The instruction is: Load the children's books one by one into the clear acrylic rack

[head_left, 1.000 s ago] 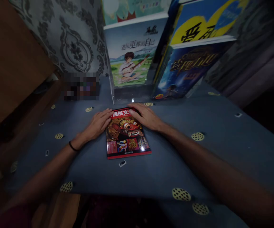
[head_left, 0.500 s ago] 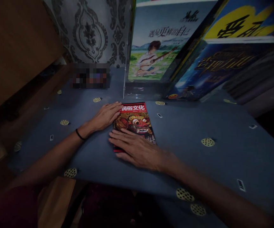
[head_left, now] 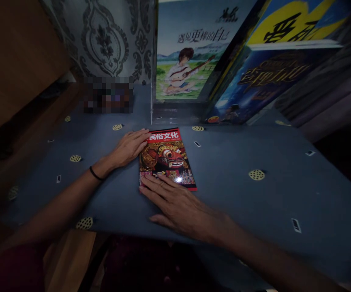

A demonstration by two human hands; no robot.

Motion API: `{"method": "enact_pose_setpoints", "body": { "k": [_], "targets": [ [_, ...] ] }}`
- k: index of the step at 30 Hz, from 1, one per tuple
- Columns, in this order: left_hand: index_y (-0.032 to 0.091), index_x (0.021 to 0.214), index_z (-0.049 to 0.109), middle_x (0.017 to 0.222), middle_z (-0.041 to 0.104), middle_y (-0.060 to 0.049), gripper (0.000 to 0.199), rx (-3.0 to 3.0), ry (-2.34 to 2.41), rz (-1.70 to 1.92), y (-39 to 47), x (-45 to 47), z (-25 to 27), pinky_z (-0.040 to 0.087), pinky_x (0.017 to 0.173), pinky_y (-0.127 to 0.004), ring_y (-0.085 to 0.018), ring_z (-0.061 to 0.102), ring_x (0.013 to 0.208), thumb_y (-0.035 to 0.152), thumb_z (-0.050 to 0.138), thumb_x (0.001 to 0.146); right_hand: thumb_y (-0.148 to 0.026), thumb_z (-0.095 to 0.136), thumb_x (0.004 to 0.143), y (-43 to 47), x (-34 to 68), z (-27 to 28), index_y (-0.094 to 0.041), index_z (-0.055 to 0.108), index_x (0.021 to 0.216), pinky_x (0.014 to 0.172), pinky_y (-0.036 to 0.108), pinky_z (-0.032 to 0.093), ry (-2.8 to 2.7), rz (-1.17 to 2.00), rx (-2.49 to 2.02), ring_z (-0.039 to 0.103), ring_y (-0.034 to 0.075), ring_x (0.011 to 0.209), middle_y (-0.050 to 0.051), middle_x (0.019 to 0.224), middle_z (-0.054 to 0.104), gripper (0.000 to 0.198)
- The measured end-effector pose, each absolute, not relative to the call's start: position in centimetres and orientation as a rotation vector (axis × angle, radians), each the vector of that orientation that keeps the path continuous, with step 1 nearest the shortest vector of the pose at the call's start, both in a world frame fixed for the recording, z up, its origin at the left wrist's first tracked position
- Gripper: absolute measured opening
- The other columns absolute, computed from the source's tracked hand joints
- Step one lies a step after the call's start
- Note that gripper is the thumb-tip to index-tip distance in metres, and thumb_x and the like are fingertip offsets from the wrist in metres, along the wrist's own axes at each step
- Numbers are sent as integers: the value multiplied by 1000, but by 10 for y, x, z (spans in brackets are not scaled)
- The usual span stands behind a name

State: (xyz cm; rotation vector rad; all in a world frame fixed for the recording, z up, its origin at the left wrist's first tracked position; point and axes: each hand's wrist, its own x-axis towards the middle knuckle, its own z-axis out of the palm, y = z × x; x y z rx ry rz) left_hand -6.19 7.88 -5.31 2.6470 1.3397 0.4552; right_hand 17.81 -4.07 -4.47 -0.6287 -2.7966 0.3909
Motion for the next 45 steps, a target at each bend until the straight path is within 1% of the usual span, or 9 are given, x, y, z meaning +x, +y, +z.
{"method": "enact_pose_setpoints", "body": {
  "k": [5, 12, 15, 20, 26, 29, 33, 37, 45],
  "targets": [
    [19, 144, 51, 155, 50, -11, 45, 2643, 1348, 469, 79, -62, -54, 34, 120, -48, -22, 43, 146, 34, 31, 106, -46, 51, 101, -42, 208, -53, -16, 23, 160, 126, 51, 27, -2710, 423, -743, 23, 25, 154, 14, 165, 30, 72],
    [18, 144, 50, 155, 50, -12, 46, 2655, 1368, 449, 79, -60, -54, 35, 119, -50, -24, 43, 147, 33, 31, 106, -40, 45, 104, -41, 236, -60, -25, 6, 163, 123, 51, 35, -2567, 429, -923, 30, 24, 152, 10, 164, 33, 72],
    [18, 145, 50, 155, 50, -12, 46, 2662, 1367, 428, 78, -60, -52, 36, 119, -48, -23, 43, 146, 33, 31, 106, -38, 44, 105, -40, 237, -60, -26, 10, 163, 123, 52, 35, -2538, 433, -970, 31, 24, 151, 10, 163, 36, 69],
    [18, 145, 50, 156, 48, -11, 47, 2665, 1378, 412, 77, -60, -51, 36, 119, -47, -23, 42, 147, 34, 30, 106, -38, 39, 106, -33, 238, -58, -23, 25, 161, 123, 54, 32, -2466, 494, -1064, 32, 24, 151, 12, 162, 37, 59],
    [18, 145, 50, 156, 49, -10, 47, 2646, 1385, 428, 77, -60, -53, 34, 121, -48, -23, 40, 148, 34, 30, 106, -44, 33, 106, -1, 236, -56, -28, 32, 158, 125, 56, 25, -2388, 645, -1125, 27, 24, 153, 6, 163, 36, 55],
    [18, 145, 50, 156, 48, -10, 47, 2636, 1408, 441, 77, -60, -56, 33, 121, -49, -25, 39, 148, 35, 31, 105, -50, 29, 105, 33, 226, -60, -23, 40, 155, 126, 57, 21, -2378, 659, -1166, 26, 25, 154, 9, 164, 35, 58],
    [19, 142, 53, 155, 49, -13, 45, 2626, 1485, 510, 77, -60, -62, 33, 121, -51, -28, 40, 147, 35, 34, 104, -51, 33, 103, 79, 207, -66, -20, 48, 150, 125, 58, 23, -2336, 593, -1246, 28, 28, 153, 10, 162, 39, 58],
    [14, 141, 55, 147, 54, -19, 47, 2511, 1660, 545, 72, -56, -63, 30, 120, -55, -34, 39, 146, 37, 38, 104, -44, 38, 102, 100, 199, -69, -20, 57, 142, 123, 55, 30, -2252, 502, -1264, 37, 28, 149, 10, 154, 52, 51],
    [11, 137, 54, 143, 57, -21, 45, 2504, 1732, 535, 67, -50, -60, 35, 115, -54, -35, 43, 142, 36, 40, 103, -35, 43, 99, 97, 204, -70, -16, 59, 139, 122, 54, 32, -2278, 455, -1225, 40, 28, 148, 13, 153, 52, 47]
  ]
}}
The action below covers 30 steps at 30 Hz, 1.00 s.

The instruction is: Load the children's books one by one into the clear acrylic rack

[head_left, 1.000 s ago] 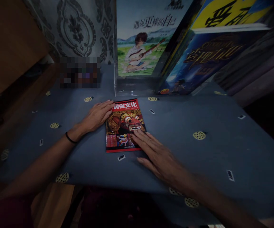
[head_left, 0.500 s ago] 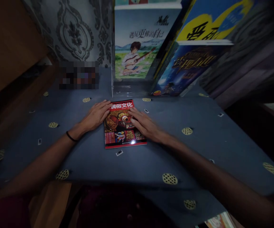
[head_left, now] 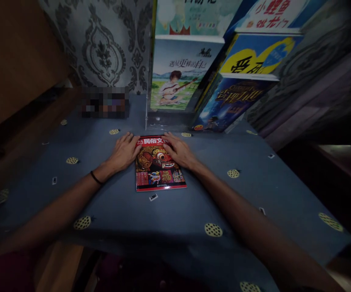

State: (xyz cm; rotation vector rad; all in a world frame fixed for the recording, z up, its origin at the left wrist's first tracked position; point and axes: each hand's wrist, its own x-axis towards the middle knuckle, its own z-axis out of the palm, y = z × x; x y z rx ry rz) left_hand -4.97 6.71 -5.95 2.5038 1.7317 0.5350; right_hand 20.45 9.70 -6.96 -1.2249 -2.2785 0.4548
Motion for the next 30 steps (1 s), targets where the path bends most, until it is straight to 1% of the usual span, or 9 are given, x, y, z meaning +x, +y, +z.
{"method": "enact_pose_setpoints", "body": {
  "k": [5, 8, 11, 14, 18, 21, 24, 28, 30],
  "targets": [
    [12, 132, 57, 133, 61, -20, 41, 2568, 1710, 566, 68, -51, -61, 41, 109, -51, -32, 53, 130, 35, 39, 103, -37, 41, 100, 97, 204, -71, -14, 60, 138, 122, 54, 32, -2285, 417, -1221, 40, 29, 148, 15, 153, 52, 48],
    [14, 129, 58, 127, 63, -18, 39, 2596, 1691, 587, 69, -51, -61, 44, 106, -49, -30, 57, 122, 34, 39, 103, -37, 42, 100, 96, 204, -72, -16, 60, 138, 121, 56, 33, -2280, 409, -1221, 41, 30, 147, 13, 152, 53, 47],
    [16, 128, 59, 124, 64, -14, 36, 2607, 1673, 625, 69, -51, -62, 44, 106, -47, -28, 58, 118, 33, 40, 102, -37, 41, 100, 94, 204, -70, -14, 59, 139, 122, 55, 32, -2296, 404, -1232, 42, 30, 147, 15, 153, 51, 48],
    [15, 127, 60, 121, 66, -14, 36, 2576, 1656, 644, 69, -51, -61, 45, 105, -47, -28, 59, 116, 32, 41, 102, -35, 39, 100, 93, 202, -67, -9, 58, 139, 122, 54, 32, -2310, 414, -1264, 40, 31, 147, 18, 154, 49, 50],
    [15, 126, 60, 120, 68, -12, 36, 2474, 1566, 731, 70, -53, -55, 47, 104, -45, -27, 60, 114, 32, 42, 100, -34, 40, 100, 93, 202, -68, -14, 58, 140, 121, 55, 33, -2310, 404, -1260, 41, 31, 147, 16, 154, 50, 48],
    [17, 124, 61, 117, 69, -10, 35, 2315, 1503, 835, 73, -56, -51, 48, 103, -44, -26, 63, 111, 33, 47, 96, -34, 40, 100, 93, 203, -70, -18, 58, 140, 121, 57, 33, -2306, 388, -1231, 41, 30, 147, 12, 154, 51, 47],
    [18, 121, 60, 120, 68, -9, 36, 2029, 1378, 988, 76, -57, -52, 51, 101, -43, -25, 65, 109, 33, 52, 90, -33, 40, 100, 93, 203, -71, -16, 58, 140, 122, 55, 33, -2313, 384, -1242, 41, 30, 147, 13, 154, 50, 48],
    [20, 127, 51, 132, 62, -11, 44, 1478, 1275, 1158, 77, -55, -57, 55, 98, -40, -22, 66, 114, 27, 61, 84, -32, 40, 99, 92, 201, -68, -12, 57, 140, 122, 52, 33, -2317, 390, -1258, 41, 30, 147, 16, 154, 50, 49],
    [22, 127, 50, 128, 65, -10, 46, 1249, 1261, 1173, 75, -53, -58, 56, 97, -38, -20, 67, 113, 22, 63, 84, -32, 40, 99, 92, 201, -67, -14, 57, 141, 122, 53, 33, -2312, 387, -1241, 42, 29, 147, 15, 154, 51, 48]
  ]
}}
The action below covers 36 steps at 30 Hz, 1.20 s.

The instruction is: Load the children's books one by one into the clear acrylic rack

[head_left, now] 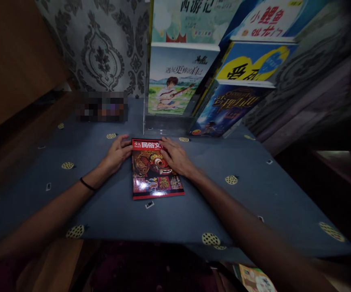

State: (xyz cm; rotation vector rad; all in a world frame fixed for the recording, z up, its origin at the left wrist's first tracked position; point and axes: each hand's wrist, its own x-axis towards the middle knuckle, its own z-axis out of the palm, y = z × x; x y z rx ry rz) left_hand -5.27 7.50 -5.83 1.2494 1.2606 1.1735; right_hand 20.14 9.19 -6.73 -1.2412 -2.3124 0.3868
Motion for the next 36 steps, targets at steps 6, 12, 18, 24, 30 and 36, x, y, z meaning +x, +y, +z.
{"method": "enact_pose_setpoints", "body": {
  "k": [6, 12, 18, 24, 30, 36],
  "targets": [
    [16, 111, 65, 109, 75, -9, 28, 928, 977, 1006, 62, -44, -47, 61, 81, -29, -19, 74, 96, 13, 69, 84, -35, 39, 100, 91, 204, -68, -16, 57, 141, 121, 53, 35, -2278, 410, -1221, 43, 29, 146, 14, 155, 50, 48],
    [14, 113, 68, 111, 76, -9, 28, 779, 840, 1016, 58, -38, -38, 62, 82, -27, -18, 75, 91, 9, 69, 85, -42, 34, 103, 88, 206, -66, -18, 50, 146, 122, 50, 34, -2174, 477, -1202, 41, 25, 147, 15, 160, 42, 52],
    [14, 119, 66, 109, 77, -10, 35, 777, 750, 1065, 55, -36, -32, 62, 80, -26, -17, 76, 87, 12, 72, 84, -53, 35, 102, 78, 206, -62, -16, 39, 154, 123, 54, 30, -2022, 583, -1247, 35, 28, 151, 18, 162, 38, 64],
    [16, 113, 67, 108, 77, -7, 32, 787, 687, 1126, 51, -34, -26, 62, 78, -25, -18, 76, 89, 16, 75, 82, -58, 38, 101, 67, 200, -54, -23, 30, 157, 107, 53, 50, -1764, 862, -1128, 59, 29, 131, 14, 146, 59, 67],
    [17, 108, 70, 106, 78, -5, 24, 711, 707, 1246, 54, -36, -31, 60, 83, -24, -17, 75, 91, 16, 74, 84, -63, 64, 88, 67, 198, -44, -19, 67, 114, 60, 26, 59, -1422, 1605, -832, 67, 14, 64, 3, 83, 74, 52],
    [16, 102, 73, 97, 79, -4, 23, 672, 741, 1272, 55, -41, -32, 59, 76, -25, -18, 75, 85, 19, 79, 81, -60, 80, 76, 61, 200, -40, -18, 65, 104, 38, 16, 48, -1281, 1974, -754, 62, 9, 54, -2, 74, 67, 52]
  ]
}}
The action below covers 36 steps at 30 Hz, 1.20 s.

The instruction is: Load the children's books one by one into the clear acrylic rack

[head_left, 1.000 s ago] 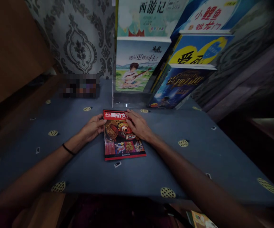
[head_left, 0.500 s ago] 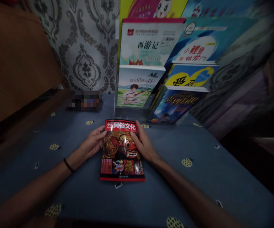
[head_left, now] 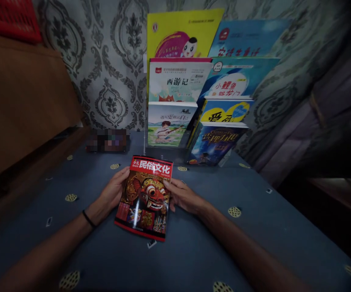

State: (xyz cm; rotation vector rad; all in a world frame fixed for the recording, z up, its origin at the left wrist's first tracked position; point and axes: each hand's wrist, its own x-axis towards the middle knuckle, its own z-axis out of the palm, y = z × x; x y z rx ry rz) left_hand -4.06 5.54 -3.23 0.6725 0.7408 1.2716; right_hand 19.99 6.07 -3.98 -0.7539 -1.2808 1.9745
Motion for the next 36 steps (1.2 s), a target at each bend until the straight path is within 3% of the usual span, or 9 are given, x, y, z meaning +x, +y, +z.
{"method": "enact_pose_setpoints", "body": {
  "k": [3, 8, 16, 20, 24, 29, 36],
  "targets": [
    [16, 99, 73, 95, 79, -4, 22, 673, 740, 1287, 55, -41, -31, 59, 76, -25, -19, 75, 83, 20, 80, 78, -53, 83, 76, 59, 200, -38, -18, 64, 109, 45, 18, 56, -1284, 2023, -702, 69, 12, 67, 1, 84, 70, 51],
    [17, 99, 73, 96, 79, -4, 30, 680, 759, 1316, 53, -40, -28, 60, 77, -27, -20, 75, 84, 27, 85, 73, -43, 87, 74, 58, 200, -35, -16, 65, 108, 51, 16, 58, -1356, 2025, -655, 68, 10, 69, 2, 88, 71, 49],
    [19, 97, 72, 98, 79, -2, 28, 671, 863, 1341, 54, -39, -30, 60, 78, -27, -20, 76, 89, 28, 84, 74, -46, 89, 70, 59, 198, -39, -16, 66, 107, 47, 15, 56, -1342, 1974, -618, 67, 10, 67, 0, 84, 71, 53],
    [19, 104, 72, 104, 79, -4, 32, 736, 908, 1291, 59, -42, -30, 59, 82, -28, -22, 75, 96, 31, 83, 76, -48, 90, 67, 62, 198, -44, -18, 63, 108, 40, 14, 48, -1289, 1844, -666, 62, 7, 55, -2, 77, 69, 58],
    [16, 108, 73, 108, 79, -9, 41, 838, 866, 1214, 66, -42, -20, 60, 85, -34, -26, 75, 98, 39, 83, 76, -50, 85, 72, 68, 201, -35, -18, 62, 113, 38, 13, 41, -1331, 1708, -699, 56, 6, 49, -1, 76, 70, 57],
    [14, 106, 75, 105, 79, -9, 43, 953, 863, 1275, 80, -38, 14, 59, 81, -30, -24, 75, 94, 43, 84, 75, -51, 79, 78, 80, 207, -2, -20, 59, 119, 43, 19, 47, -1566, 1473, -656, 59, 10, 58, 0, 84, 70, 55],
    [17, 117, 73, 126, 73, -9, 57, 1027, 768, 1526, 87, -24, 24, 50, 105, -36, -28, 63, 124, 56, 81, 76, -40, 57, 94, 82, 211, 18, -21, 57, 118, 57, 26, 52, -1833, 974, -750, 68, 20, 86, 8, 107, 72, 31]
  ]
}}
